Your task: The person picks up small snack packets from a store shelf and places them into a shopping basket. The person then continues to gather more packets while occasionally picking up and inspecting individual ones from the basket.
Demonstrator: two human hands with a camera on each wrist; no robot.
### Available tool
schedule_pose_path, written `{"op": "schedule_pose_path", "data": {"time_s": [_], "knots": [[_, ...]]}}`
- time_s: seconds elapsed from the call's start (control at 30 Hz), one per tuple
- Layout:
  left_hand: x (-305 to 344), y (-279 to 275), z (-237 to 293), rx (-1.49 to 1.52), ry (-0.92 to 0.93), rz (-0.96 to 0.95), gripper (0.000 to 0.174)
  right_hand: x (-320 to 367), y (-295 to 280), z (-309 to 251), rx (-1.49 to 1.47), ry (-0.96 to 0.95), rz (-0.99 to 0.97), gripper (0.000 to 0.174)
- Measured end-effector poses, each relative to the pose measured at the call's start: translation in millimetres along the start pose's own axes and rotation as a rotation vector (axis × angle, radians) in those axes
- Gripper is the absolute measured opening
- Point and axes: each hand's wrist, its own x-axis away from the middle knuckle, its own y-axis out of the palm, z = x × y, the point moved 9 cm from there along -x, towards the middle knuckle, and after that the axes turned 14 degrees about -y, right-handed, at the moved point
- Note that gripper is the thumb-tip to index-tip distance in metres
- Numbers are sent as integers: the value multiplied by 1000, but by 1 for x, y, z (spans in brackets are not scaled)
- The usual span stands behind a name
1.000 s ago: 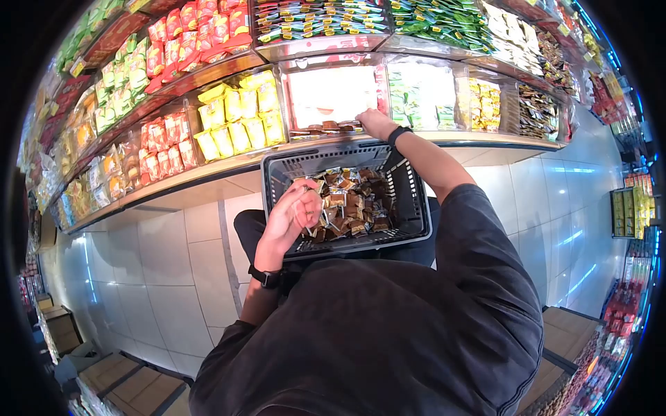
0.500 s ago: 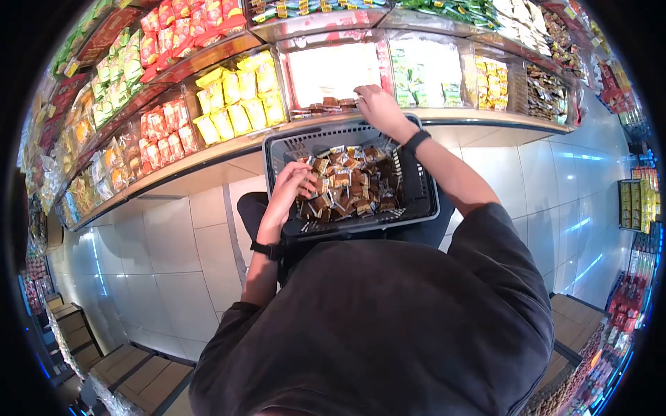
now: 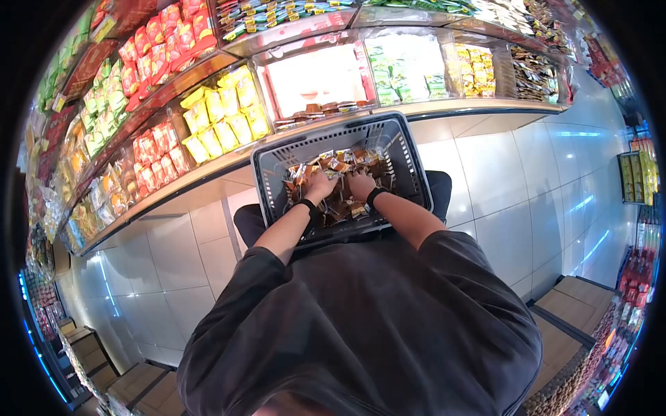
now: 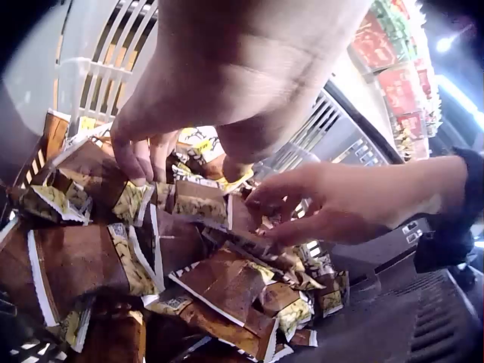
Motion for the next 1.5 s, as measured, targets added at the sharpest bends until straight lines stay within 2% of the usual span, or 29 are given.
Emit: {"op": "schedule_pose_path", "data": {"time_s": [0.07,0.13,0.23,0.27,0.3,0.37,0.43,0.47,0.5,0.57,0.6,0.7,0.73,0.77,0.83,0.87,0.9,0.93,0.97,1.03,1.1,1.13,1.17,1.23,1.27,1.3,1.4,1.47,1.5], "knots": [[-7,13,-5,-132,-19,38,61,-2,7,6,29,37,18,43],[-12,21,-16,8,-139,5,51,0,-1,14,32,75,45,31],[-19,29,-26,166,-233,-4,40,4,-23,19,113,81,46,29],[-19,28,-33,255,-283,-7,36,4,-29,27,47,103,115,27],[-43,55,-47,331,-272,-18,34,10,-47,28,-40,131,185,30],[-53,64,-49,406,-318,-66,29,13,-66,23,-195,88,131,37],[-68,84,-49,575,-226,-161,26,8,-50,4,-592,-141,-102,43],[-55,65,-38,520,-186,-113,24,3,-33,5,-501,-172,-132,48],[-56,66,-35,523,-175,-110,24,5,-20,0,-440,-153,-216,47],[-58,58,-40,514,-185,38,25,2,8,-4,-338,-141,-317,42],[-19,4,-20,458,-138,155,26,-1,21,-5,-330,-152,-314,42],[-19,4,-26,734,-179,-233,38,-5,20,-6,-254,-131,-226,35],[-19,7,-33,931,-242,-313,51,-6,18,-7,-282,-137,-227,35],[-4,-9,-26,1140,-184,-390,49,-4,11,-11,-310,-140,-227,36],[-2,-23,-30,1320,-149,-455,31,-5,6,-9,-256,-151,-229,33],[25,-53,-15,1346,-107,-538,20,-6,10,-5,-288,-186,-212,34],[44,-75,-8,1343,-102,-535,20,-8,11,-4,-319,-220,-195,35],[60,-94,-4,1412,-94,-523,20,6,-37,-19,-356,-259,-142,32],[69,-103,-4,1482,-89,-513,19,16,-60,-23,-355,-259,-139,32],[72,-104,-10,1466,-105,-484,22,29,-112,-25,-656,-315,64,25],[83,-116,-7,1461,-18,-448,26,50,-155,-26,-998,-179,196,27],[86,-115,0,1402,24,-511,31,70,-182,-48,-1294,-30,120,26],[92,-117,8,1399,21,-520,31,80,-200,-64,-1297,-21,123,26],[119,-119,42,1510,-27,-743,35,91,-233,-90,-1482,-116,282,25],[141,-132,60,1520,-74,-759,40,94,-241,-102,-1519,-132,323,23],[151,-139,70,1519,-74,-764,40,96,-250,-111,-1478,-163,396,26],[153,-140,85,1603,-13,-879,24,98,-254,-118,-1305,-159,486,29],[158,-142,78,1613,-59,-829,22,114,-284,-120,-711,-253,843,31],[162,-147,74,1625,-107,-777,21,117,-285,-125,-714,-253,843,31]]}}
